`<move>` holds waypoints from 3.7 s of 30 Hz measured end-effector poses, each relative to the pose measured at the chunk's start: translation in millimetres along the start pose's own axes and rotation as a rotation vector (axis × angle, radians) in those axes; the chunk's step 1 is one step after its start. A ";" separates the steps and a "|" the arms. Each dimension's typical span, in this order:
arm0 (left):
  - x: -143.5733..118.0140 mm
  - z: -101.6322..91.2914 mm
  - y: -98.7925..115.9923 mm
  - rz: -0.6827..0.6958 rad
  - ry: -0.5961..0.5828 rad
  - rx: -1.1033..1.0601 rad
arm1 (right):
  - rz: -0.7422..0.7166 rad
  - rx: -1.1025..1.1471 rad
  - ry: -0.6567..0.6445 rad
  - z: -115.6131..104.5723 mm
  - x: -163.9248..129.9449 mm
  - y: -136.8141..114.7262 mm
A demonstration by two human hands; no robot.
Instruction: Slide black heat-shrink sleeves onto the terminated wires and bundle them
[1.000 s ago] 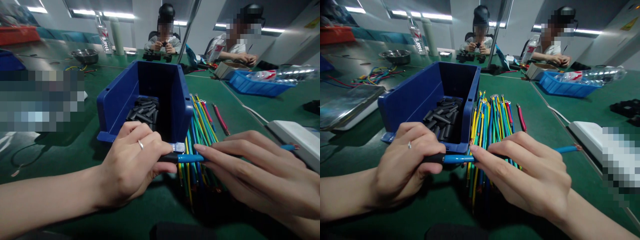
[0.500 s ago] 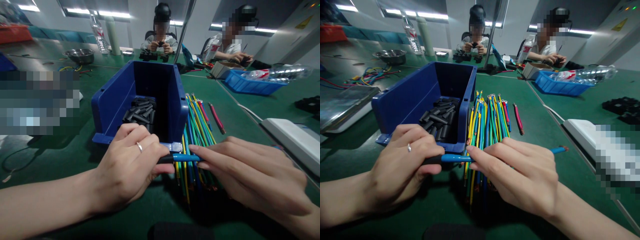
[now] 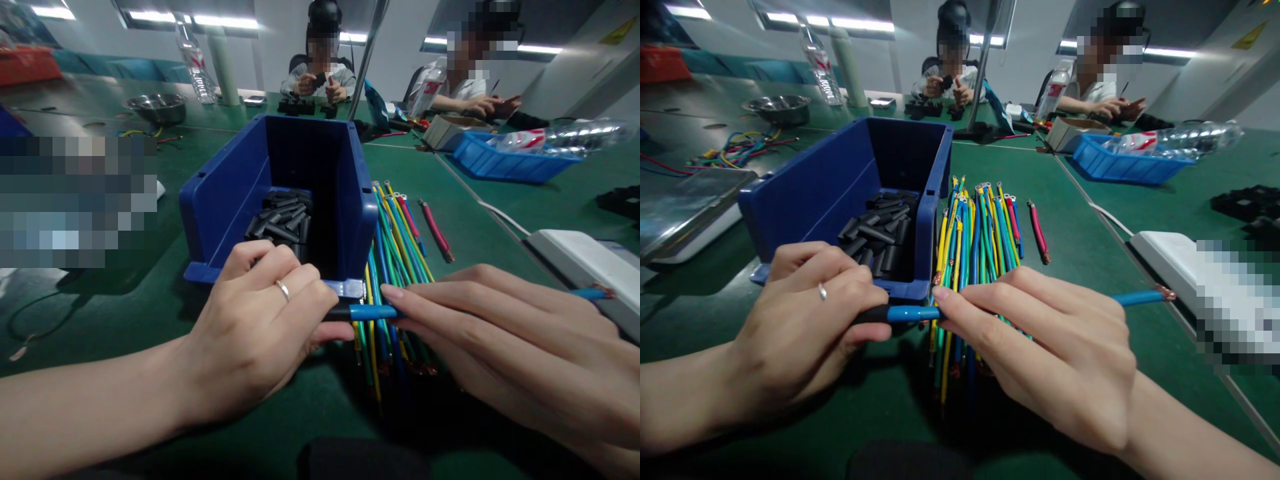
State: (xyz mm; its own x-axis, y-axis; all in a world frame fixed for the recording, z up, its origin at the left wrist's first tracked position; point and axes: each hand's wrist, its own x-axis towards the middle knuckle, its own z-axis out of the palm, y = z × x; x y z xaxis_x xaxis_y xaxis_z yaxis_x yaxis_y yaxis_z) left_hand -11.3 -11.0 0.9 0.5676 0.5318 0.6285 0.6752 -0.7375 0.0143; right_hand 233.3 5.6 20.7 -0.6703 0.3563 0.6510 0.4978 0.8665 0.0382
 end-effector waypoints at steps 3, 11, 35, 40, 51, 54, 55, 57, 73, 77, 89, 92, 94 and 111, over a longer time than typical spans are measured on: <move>0.0 -2.0 -0.4 0.019 -0.027 0.001 | 0.013 0.003 -0.004 -1.9 -1.8 -0.7; 3.5 -4.9 0.0 0.052 -0.025 0.056 | -0.032 -0.035 -0.040 -1.4 6.3 -1.6; 1.7 -10.0 1.6 -0.032 0.051 -0.069 | -0.041 0.027 0.014 3.5 4.2 -2.8; 3.0 -11.3 -2.9 -0.104 0.078 -0.085 | -0.038 -0.023 0.044 2.7 5.4 6.0; 1.5 -10.8 -3.2 -0.066 0.057 -0.082 | -0.003 -0.017 0.072 4.8 4.9 9.1; 2.8 -11.4 -3.7 -0.038 0.050 -0.050 | -0.005 -0.011 0.074 5.6 3.8 8.7; 3.3 -11.4 -3.8 -0.030 0.049 -0.041 | -0.004 -0.007 0.069 6.0 3.3 8.6; 4.3 -11.1 -4.0 -0.023 0.042 -0.033 | -0.002 0.005 0.066 6.8 2.6 8.1; 6.7 -12.0 -3.2 0.021 -0.018 -0.085 | -0.016 0.086 0.028 7.1 4.0 5.3; 6.7 -12.3 -3.4 0.022 -0.050 -0.142 | -0.021 0.090 0.035 7.8 2.3 5.4; 2.8 -7.8 5.3 0.117 -0.115 -0.219 | -0.107 0.158 -0.046 9.2 -2.1 3.7; 2.4 -6.9 4.7 0.119 -0.112 -0.219 | -0.110 0.155 -0.042 9.3 -2.1 3.1; 2.2 -6.4 3.5 0.121 -0.105 -0.217 | -0.108 0.143 -0.050 8.0 -1.5 2.6; 0.3 -4.0 1.8 0.045 -0.023 -0.326 | -0.035 0.147 -0.014 10.1 4.3 3.4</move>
State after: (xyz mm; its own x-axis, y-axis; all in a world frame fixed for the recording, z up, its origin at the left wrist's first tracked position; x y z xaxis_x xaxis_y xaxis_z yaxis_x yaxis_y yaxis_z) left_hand -11.8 -13.8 4.2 0.6061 0.5023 0.6167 0.4649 -0.8529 0.2377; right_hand 226.7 13.6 16.0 -0.6940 0.3290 0.6404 0.3886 0.9200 -0.0514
